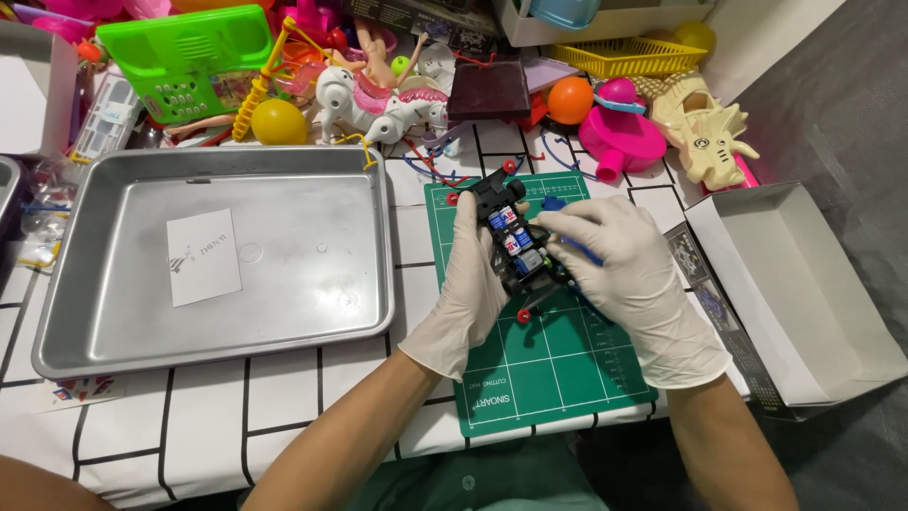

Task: Assembling a toy car chassis using a screwdriver and installing batteries on a workspace.

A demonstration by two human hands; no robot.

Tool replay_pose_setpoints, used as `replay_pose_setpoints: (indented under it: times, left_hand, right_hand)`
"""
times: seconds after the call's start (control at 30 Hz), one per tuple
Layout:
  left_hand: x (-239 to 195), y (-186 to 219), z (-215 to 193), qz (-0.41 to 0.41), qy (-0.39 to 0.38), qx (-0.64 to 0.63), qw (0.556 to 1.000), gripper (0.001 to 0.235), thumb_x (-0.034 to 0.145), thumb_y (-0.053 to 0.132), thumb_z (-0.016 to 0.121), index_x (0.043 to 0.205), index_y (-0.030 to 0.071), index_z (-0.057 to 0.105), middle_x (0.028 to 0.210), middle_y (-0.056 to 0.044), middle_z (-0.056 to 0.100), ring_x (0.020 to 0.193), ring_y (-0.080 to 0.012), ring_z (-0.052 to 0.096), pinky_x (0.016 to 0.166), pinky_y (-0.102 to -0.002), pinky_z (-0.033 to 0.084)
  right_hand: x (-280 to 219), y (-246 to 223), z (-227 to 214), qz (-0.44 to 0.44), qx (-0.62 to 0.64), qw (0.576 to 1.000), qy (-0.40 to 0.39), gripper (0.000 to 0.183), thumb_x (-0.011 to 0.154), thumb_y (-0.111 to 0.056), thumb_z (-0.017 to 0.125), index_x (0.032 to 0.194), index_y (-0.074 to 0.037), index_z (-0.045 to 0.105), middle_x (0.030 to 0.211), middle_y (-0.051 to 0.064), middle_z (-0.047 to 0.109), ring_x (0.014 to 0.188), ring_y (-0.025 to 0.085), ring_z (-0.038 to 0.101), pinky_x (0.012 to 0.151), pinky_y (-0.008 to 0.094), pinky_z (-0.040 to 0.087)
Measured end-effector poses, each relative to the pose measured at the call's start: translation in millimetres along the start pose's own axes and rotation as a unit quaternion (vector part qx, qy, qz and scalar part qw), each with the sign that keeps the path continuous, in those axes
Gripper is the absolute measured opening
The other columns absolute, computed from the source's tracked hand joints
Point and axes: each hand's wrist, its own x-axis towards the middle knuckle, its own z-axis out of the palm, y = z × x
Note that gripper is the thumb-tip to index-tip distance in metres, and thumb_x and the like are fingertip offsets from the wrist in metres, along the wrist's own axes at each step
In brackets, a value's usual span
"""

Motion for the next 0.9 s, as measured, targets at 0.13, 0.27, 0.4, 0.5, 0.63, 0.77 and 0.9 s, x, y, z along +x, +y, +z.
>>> replay_pose_setpoints:
  times: [0.13, 0.27, 0.4, 0.5, 0.63, 0.77, 0.9]
  left_hand:
    - [-7, 5, 8, -0.002, 0.009, -0.024, 1.0, 0.087, 0.089, 0.075, 0.047, 0.145, 0.008, 0.056, 0.145, -0.021, 0.06, 0.128, -0.04, 0.061, 0.107, -0.063, 0.045]
    - [-25, 15, 23, -0.007, 0.003, -0.005, 1.0, 0.099, 0.086, 0.075, 0.048, 0.158, 0.007, 0.036, 0.158, -0.02, 0.043, 0.139, -0.0375, 0.05, 0.112, -0.061, 0.039]
    - [-17, 5, 17, -0.016, -0.016, -0.009, 1.0, 0.097, 0.087, 0.072, 0.051, 0.159, 0.008, 0.035, 0.158, -0.019, 0.042, 0.137, -0.034, 0.052, 0.112, -0.056, 0.042]
    - [-19, 5, 17, -0.036, -0.008, -0.006, 0.999, 0.098, 0.085, 0.074, 0.052, 0.158, 0.009, 0.037, 0.158, -0.019, 0.043, 0.138, -0.0353, 0.051, 0.112, -0.056, 0.042]
    - [-33, 14, 27, -0.028, -0.026, 0.005, 0.999, 0.11, 0.085, 0.074, 0.051, 0.164, 0.008, 0.015, 0.17, -0.013, 0.015, 0.155, -0.0324, 0.022, 0.122, -0.054, 0.024]
    - [-6, -4, 4, -0.041, -0.036, -0.024, 0.998, 0.091, 0.089, 0.07, 0.055, 0.152, 0.007, 0.038, 0.148, -0.011, 0.043, 0.134, -0.0255, 0.049, 0.112, -0.047, 0.041]
    - [15, -6, -10, -0.063, -0.114, -0.03, 0.991, 0.067, 0.099, 0.073, 0.047, 0.123, 0.012, 0.061, 0.114, -0.005, 0.065, 0.107, -0.0263, 0.071, 0.094, -0.044, 0.058]
  right_hand:
    - [15, -5, 12, -0.07, -0.036, 0.997, 0.002, 0.032, 0.089, -0.019, 0.079, 0.12, -0.03, 0.076, 0.101, -0.005, 0.069, 0.098, 0.023, 0.065, 0.083, 0.039, 0.05]
    - [24, -3, 15, -0.126, -0.071, 0.989, 0.0, 0.022, 0.089, -0.021, 0.08, 0.11, -0.029, 0.076, 0.097, -0.006, 0.062, 0.089, 0.023, 0.063, 0.074, 0.04, 0.047]
    - [27, -8, 9, -0.141, -0.091, 0.986, -0.012, 0.012, 0.091, -0.024, 0.08, 0.101, -0.029, 0.074, 0.091, -0.009, 0.06, 0.083, 0.019, 0.061, 0.071, 0.035, 0.042]
    - [31, -7, 12, -0.202, -0.145, 0.969, -0.006, 0.019, 0.084, -0.023, 0.085, 0.092, -0.023, 0.068, 0.087, -0.006, 0.057, 0.078, 0.022, 0.06, 0.066, 0.038, 0.041]
    - [20, 8, 31, -0.229, -0.146, 0.962, 0.022, 0.01, 0.095, -0.025, 0.075, 0.099, -0.022, 0.066, 0.09, -0.004, 0.054, 0.075, 0.022, 0.058, 0.065, 0.038, 0.04]
    - [16, 8, 36, -0.224, -0.113, 0.968, 0.034, 0.008, 0.097, -0.021, 0.073, 0.102, -0.019, 0.067, 0.092, -0.005, 0.053, 0.077, 0.02, 0.059, 0.067, 0.035, 0.039]
    - [20, 18, 34, -0.211, -0.103, 0.971, 0.038, 0.014, 0.094, -0.02, 0.076, 0.106, -0.02, 0.069, 0.096, -0.004, 0.056, 0.083, 0.021, 0.061, 0.07, 0.038, 0.041]
